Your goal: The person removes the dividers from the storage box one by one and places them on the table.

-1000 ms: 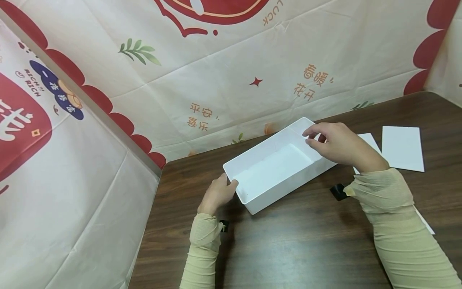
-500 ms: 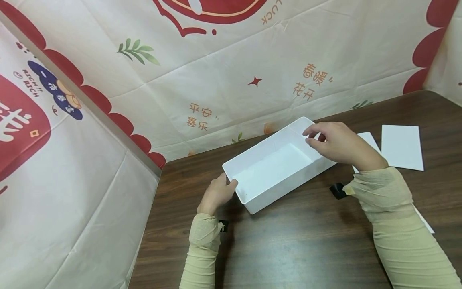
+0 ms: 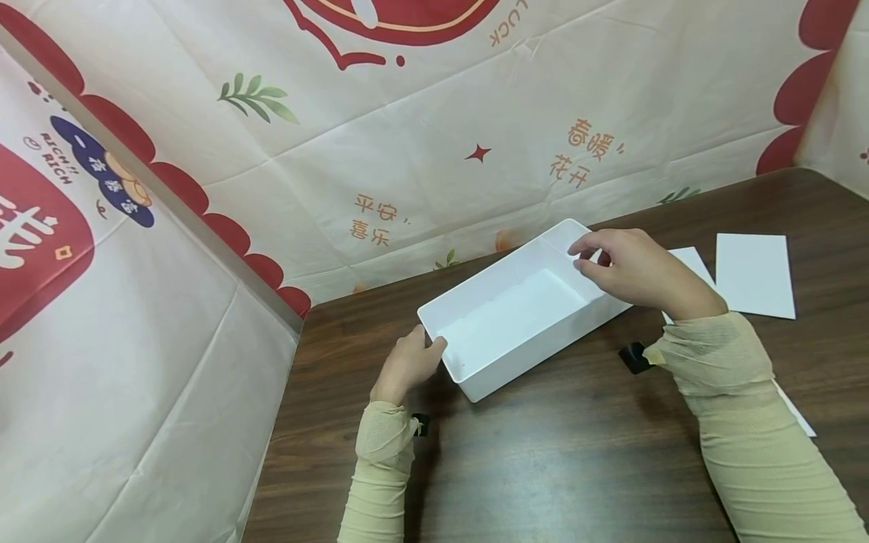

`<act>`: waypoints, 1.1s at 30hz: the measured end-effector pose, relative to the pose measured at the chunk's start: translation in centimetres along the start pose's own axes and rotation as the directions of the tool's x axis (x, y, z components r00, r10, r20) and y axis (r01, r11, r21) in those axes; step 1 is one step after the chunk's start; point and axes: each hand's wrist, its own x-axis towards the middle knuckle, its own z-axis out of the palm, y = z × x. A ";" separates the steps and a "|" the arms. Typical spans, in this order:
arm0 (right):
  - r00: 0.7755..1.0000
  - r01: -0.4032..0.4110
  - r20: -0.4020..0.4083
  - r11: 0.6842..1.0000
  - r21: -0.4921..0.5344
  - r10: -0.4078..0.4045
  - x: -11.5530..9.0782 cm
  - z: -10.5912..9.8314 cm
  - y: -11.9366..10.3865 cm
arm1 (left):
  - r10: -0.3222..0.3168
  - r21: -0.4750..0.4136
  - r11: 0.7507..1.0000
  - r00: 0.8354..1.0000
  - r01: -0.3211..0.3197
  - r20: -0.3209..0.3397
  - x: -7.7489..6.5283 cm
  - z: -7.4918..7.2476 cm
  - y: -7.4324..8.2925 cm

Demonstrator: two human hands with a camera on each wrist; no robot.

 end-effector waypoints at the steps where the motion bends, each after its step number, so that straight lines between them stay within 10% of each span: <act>1: 1.000 -0.002 0.002 1.000 -0.001 0.002 0.0 0.0 0.0 | -0.002 0.001 1.000 1.000 0.002 0.000 0.0 0.0 0.0; 33: 1.000 -0.008 0.015 1.000 -0.018 0.008 0.9 1.7 1.8 | 0.006 0.000 1.000 1.000 -0.006 -0.013 0.0 0.1 0.1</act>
